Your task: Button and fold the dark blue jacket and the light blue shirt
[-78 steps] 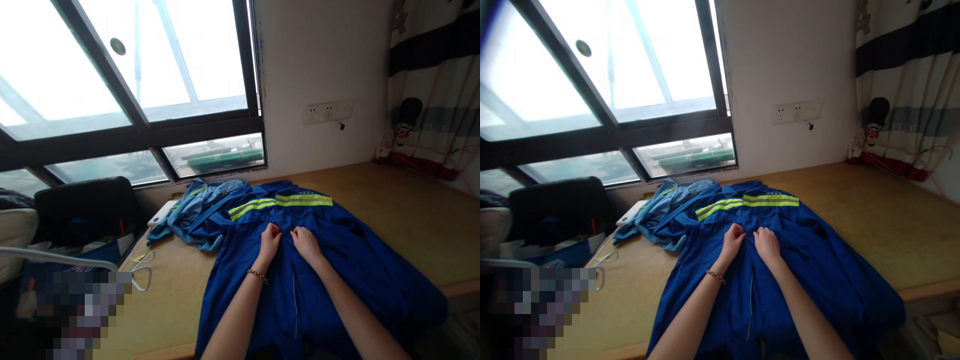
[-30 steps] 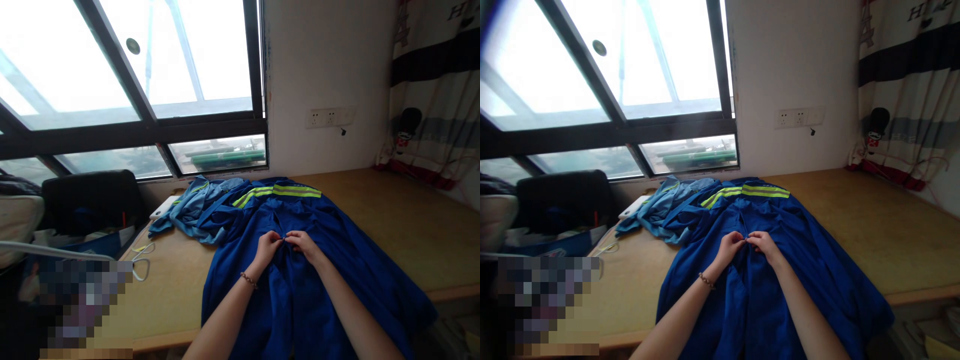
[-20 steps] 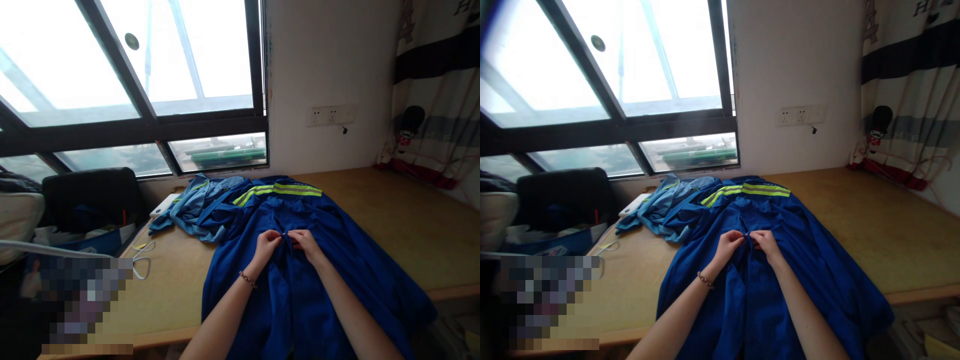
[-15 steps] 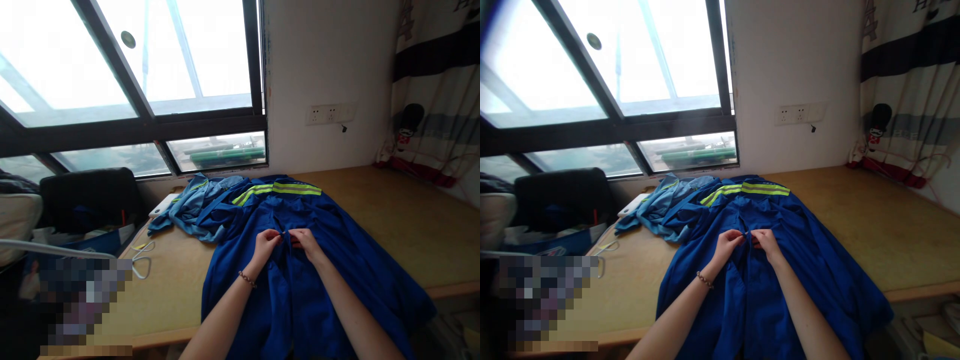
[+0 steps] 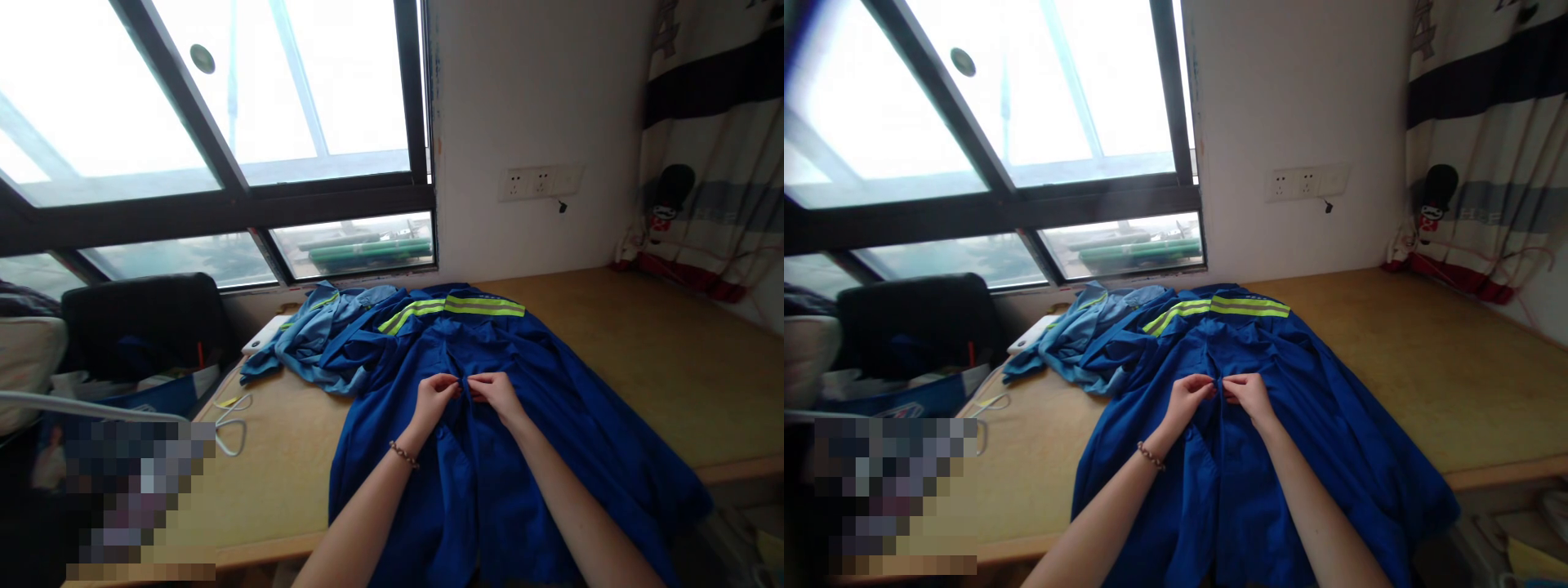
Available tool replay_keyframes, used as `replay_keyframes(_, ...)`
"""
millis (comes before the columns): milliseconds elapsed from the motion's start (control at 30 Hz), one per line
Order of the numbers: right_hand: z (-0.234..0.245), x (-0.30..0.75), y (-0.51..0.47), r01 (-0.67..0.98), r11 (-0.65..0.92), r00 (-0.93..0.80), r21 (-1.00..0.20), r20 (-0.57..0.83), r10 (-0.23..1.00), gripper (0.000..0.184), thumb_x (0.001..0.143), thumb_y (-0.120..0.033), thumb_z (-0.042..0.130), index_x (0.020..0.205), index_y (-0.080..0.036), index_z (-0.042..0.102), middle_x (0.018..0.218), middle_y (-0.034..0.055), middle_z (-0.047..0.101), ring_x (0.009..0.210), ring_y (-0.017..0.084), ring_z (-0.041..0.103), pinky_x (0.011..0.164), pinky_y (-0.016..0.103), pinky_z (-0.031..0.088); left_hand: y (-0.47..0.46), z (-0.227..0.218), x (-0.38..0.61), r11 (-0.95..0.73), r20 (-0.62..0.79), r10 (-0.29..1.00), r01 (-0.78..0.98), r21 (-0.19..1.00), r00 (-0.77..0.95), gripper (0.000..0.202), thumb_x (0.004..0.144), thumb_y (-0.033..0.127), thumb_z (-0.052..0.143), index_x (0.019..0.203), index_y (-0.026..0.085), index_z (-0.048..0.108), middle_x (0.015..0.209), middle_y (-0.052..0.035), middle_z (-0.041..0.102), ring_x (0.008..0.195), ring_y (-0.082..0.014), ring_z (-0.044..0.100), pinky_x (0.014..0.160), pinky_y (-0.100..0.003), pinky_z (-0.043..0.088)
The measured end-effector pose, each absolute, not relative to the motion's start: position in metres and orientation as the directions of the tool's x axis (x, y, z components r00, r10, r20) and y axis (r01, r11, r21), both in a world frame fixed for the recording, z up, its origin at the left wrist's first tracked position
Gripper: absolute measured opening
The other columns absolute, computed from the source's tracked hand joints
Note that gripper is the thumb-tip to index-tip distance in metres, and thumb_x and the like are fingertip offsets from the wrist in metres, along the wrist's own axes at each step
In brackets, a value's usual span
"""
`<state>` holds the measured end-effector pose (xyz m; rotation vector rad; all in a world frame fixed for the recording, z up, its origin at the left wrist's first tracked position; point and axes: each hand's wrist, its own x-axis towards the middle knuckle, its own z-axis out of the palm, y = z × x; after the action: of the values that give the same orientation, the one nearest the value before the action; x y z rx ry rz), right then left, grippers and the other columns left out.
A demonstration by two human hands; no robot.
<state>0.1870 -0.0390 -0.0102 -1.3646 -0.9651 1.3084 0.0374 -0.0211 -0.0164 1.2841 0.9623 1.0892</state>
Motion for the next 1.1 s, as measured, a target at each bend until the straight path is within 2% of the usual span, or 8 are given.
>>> replay_keyframes(167, -0.018, 0.185, -0.036, 0.078, -0.122, 0.158, -0.989, -0.108, 0.981, 0.027, 0.058, -0.033, 0.066, 0.074, -0.012, 0.067, 0.063, 0.0062, 0.065, 0.057, 0.019, 0.061, 0.051, 0.028, 0.048, -0.021, -0.018, 0.036, -0.034, 0.046, 0.964, -0.05, 0.998, 0.262, 0.022, 0.065, 0.029, 0.065, 0.079, 0.012, 0.067, 0.069, -0.0069, 0.067, 0.063, -0.0175, 0.062, 0.063, -0.028, 0.05)
replay_keyframes(267, -0.019, 0.182, -0.038, 0.288, 0.01, 0.162, -0.957, 0.059, 0.985, 0.018, 0.062, -0.031, 0.062, 0.069, -0.015, 0.064, 0.064, 0.0048, 0.064, 0.057, 0.017, 0.058, 0.052, 0.028, 0.047, -0.022, -0.017, 0.037, 0.002, 0.01, 0.964, -0.043, 0.999, 0.265, 0.026, 0.066, 0.034, 0.064, 0.079, 0.012, 0.067, 0.067, -0.0061, 0.066, 0.062, -0.0162, 0.06, 0.061, -0.027, 0.049)
replay_keyframes(367, -0.017, 0.177, -0.041, 0.47, 0.165, 0.138, -0.867, 0.257, 0.957, 0.01, 0.065, -0.027, 0.059, 0.066, -0.017, 0.061, 0.067, 0.0034, 0.062, 0.06, 0.015, 0.056, 0.06, 0.027, 0.045, -0.021, -0.018, 0.038, 0.036, -0.025, 0.973, -0.046, 0.998, 0.231, 0.026, 0.063, 0.037, 0.067, 0.07, 0.012, 0.064, 0.061, -0.0032, 0.062, 0.055, -0.013, 0.057, 0.053, -0.023, 0.047)
replay_keyframes(433, -0.015, 0.174, -0.042, 0.504, 0.196, 0.121, -0.841, 0.293, 0.948, 0.007, 0.064, -0.025, 0.059, 0.066, -0.018, 0.059, 0.067, 0.0023, 0.06, 0.06, 0.015, 0.055, 0.06, 0.027, 0.044, -0.02, -0.019, 0.039, 0.068, -0.054, 0.979, -0.064, 0.996, 0.198, 0.026, 0.06, 0.036, 0.069, 0.063, 0.012, 0.06, 0.056, -0.0009, 0.058, 0.05, -0.0106, 0.053, 0.049, -0.021, 0.044)
replay_keyframes(633, -0.017, 0.17, -0.043, 0.446, 0.185, 0.104, -0.876, 0.256, 0.961, 0.01, 0.063, -0.026, 0.06, 0.066, -0.019, 0.053, 0.061, -0.0014, 0.057, 0.058, 0.013, 0.052, 0.059, 0.025, 0.041, -0.017, -0.023, 0.038, 0.175, -0.145, 0.979, -0.23, 0.957, 0.143, 0.029, 0.053, 0.031, 0.073, 0.064, 0.014, 0.051, 0.054, 0.004, 0.051, 0.048, -0.0066, 0.049, 0.048, -0.018, 0.04)
replay_keyframes(767, -0.025, 0.172, -0.038, 0.381, 0.168, 0.092, -0.909, 0.219, 0.971, 0.017, 0.062, -0.029, 0.063, 0.069, -0.019, 0.052, 0.063, -0.0021, 0.056, 0.058, 0.012, 0.051, 0.058, 0.024, 0.041, -0.016, -0.024, 0.036, 0.185, -0.13, 0.973, -0.303, 0.935, 0.193, 0.032, 0.054, 0.031, 0.073, 0.069, 0.016, 0.049, 0.056, 0.005, 0.051, 0.047, -0.0051, 0.047, 0.048, -0.017, 0.036)
replay_keyframes(967, -0.029, 0.173, -0.033, 0.073, 0.017, 0.009, -0.997, 0.018, 1.0, 0.034, 0.055, -0.038, 0.07, 0.073, -0.018, 0.049, 0.062, -0.0042, 0.051, 0.056, 0.011, 0.05, 0.051, 0.022, 0.04, -0.018, -0.02, 0.035, 0.114, -0.047, 0.973, -0.294, 0.949, 0.227, 0.03, 0.063, 0.036, 0.068, 0.076, 0.016, 0.05, 0.055, 0.0062, 0.047, 0.047, -0.0044, 0.043, 0.047, -0.016, 0.031)
replay_keyframes(1100, -0.021, 0.172, -0.037, -0.02, -0.051, -0.022, -0.998, -0.051, 0.998, 0.037, 0.061, -0.049, 0.064, 0.077, -0.017, 0.052, 0.062, -0.0028, 0.051, 0.055, 0.01, 0.049, 0.046, 0.02, 0.036, -0.021, -0.013, 0.036, 0.053, 0.006, 0.974, -0.251, 0.966, 0.227, 0.029, 0.065, 0.038, 0.066, 0.076, 0.016, 0.051, 0.055, 0.0058, 0.045, 0.049, -0.0048, 0.041, 0.047, -0.016, 0.029)
